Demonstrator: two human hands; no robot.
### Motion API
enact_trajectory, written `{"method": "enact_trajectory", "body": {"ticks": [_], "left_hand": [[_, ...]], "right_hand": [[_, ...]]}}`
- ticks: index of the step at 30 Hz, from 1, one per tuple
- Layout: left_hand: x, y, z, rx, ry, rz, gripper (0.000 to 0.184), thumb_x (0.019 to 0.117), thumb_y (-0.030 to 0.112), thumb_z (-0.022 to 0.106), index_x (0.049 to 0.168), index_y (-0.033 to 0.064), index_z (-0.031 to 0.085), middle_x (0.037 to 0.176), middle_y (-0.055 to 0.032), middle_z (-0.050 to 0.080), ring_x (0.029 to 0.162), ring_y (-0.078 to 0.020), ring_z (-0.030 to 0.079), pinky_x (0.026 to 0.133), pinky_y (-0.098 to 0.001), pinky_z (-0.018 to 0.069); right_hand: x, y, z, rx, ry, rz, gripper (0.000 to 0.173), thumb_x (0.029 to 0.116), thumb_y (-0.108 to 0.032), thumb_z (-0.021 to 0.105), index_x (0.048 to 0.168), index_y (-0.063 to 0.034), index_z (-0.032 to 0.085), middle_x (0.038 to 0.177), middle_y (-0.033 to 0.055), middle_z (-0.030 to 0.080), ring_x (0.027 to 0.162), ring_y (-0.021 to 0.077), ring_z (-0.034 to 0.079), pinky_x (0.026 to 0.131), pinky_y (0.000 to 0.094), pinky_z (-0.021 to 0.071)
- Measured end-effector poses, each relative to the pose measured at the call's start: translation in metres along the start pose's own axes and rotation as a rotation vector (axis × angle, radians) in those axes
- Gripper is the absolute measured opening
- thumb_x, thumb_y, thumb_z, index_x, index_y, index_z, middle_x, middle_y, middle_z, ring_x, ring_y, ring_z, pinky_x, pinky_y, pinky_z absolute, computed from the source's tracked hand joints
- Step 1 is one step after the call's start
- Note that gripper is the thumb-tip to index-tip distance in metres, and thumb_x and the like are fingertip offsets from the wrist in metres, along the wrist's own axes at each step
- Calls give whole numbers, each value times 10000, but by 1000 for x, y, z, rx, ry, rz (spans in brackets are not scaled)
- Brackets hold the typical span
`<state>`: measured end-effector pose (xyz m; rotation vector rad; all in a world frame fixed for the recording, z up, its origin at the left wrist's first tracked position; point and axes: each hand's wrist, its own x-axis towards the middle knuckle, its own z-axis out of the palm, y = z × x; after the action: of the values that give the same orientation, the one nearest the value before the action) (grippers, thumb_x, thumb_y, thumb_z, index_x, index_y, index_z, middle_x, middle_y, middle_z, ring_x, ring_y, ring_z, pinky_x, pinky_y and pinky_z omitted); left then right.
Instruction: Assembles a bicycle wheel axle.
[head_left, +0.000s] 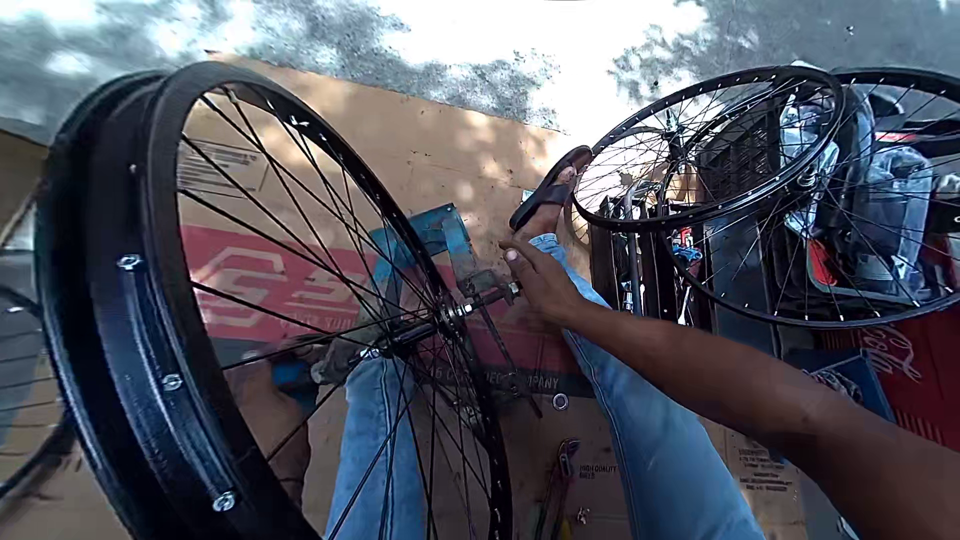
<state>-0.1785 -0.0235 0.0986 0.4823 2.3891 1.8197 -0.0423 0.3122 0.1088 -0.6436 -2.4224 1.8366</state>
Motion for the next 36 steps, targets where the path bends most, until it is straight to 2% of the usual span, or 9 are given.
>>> {"method": "enact_trajectory", "body": {"ticks": [4, 6, 11, 18, 21, 25, 29, 32, 36], "left_hand": [[-1, 14, 5, 103, 150, -255, 416, 1091, 210, 282, 1154, -57, 596, 1039, -44, 640, 925, -61, 626, 907, -291, 518], [3, 13, 6, 112, 141, -237, 389, 1077, 216, 306, 1095, -14, 620, 968, 8, 654, 865, -21, 634, 850, -253, 541], [4, 15, 16, 103, 116, -131, 376, 1062, 188, 316, 1074, -56, 602, 944, -2, 655, 863, -9, 630, 860, -233, 537], [2, 11, 5, 114, 146, -202, 318, 1041, 153, 351, 1050, -25, 614, 934, 29, 647, 832, 2, 626, 811, -222, 544], [2, 12, 7, 102, 144, -230, 298, 1055, 158, 354, 1074, 2, 606, 937, 50, 656, 854, 1, 637, 830, -231, 548], [0, 19, 12, 107, 123, -219, 319, 1051, 164, 334, 1084, -7, 602, 949, 45, 650, 861, 8, 631, 836, -218, 542], [3, 20, 13, 118, 151, -266, 294, 1058, 148, 353, 1080, -7, 603, 943, 34, 640, 849, -8, 623, 835, -241, 540], [-1, 20, 15, 98, 178, -270, 296, 1054, 147, 337, 1070, 12, 600, 915, 52, 642, 811, -9, 632, 792, -238, 549], [3, 17, 12, 68, 176, -266, 277, 1061, 142, 348, 1065, 23, 598, 927, 51, 665, 849, -20, 652, 828, -242, 556]], "right_hand": [[33, -54, -3, -52, -241, 593, 737, 1095, -565, 174, 1229, 24, 597, 1084, 260, 617, 891, 378, 652, 738, 568, 534], [23, -23, 6, -179, -44, 211, 631, 1115, -454, 214, 1028, -14, 658, 865, 154, 653, 763, 283, 662, 684, 509, 542], [21, 58, 14, -154, 290, -612, 687, 1064, -495, 249, 1326, 40, 592, 1252, 187, 673, 1083, 253, 688, 906, 461, 586], [34, -53, -11, 220, -297, 825, 820, 1031, -705, 193, 1408, -40, 490, 1241, 274, 578, 944, 395, 646, 751, 550, 542], [16, -6, 4, 3, -68, 193, 622, 1110, -463, 220, 1183, -17, 647, 926, 152, 685, 742, 237, 688, 678, 453, 586], [22, 68, 21, -102, 281, -703, 768, 1040, -559, 221, 1286, 66, 593, 1178, 181, 699, 998, 243, 706, 807, 449, 603], [2, 11, -10, 34, -138, -166, 563, 1069, -459, 416, 1405, -22, 533, 1229, 161, 647, 1016, 241, 666, 858, 464, 567], [28, -41, -12, 193, -215, 534, 804, 1053, -662, 166, 1338, -47, 600, 1257, 239, 610, 1021, 363, 632, 789, 566, 513], [15, 11, 21, 1, 198, -317, 474, 1109, -227, 281, 1199, 38, 663, 1053, 127, 723, 915, 191, 700, 832, 395, 591]]}}
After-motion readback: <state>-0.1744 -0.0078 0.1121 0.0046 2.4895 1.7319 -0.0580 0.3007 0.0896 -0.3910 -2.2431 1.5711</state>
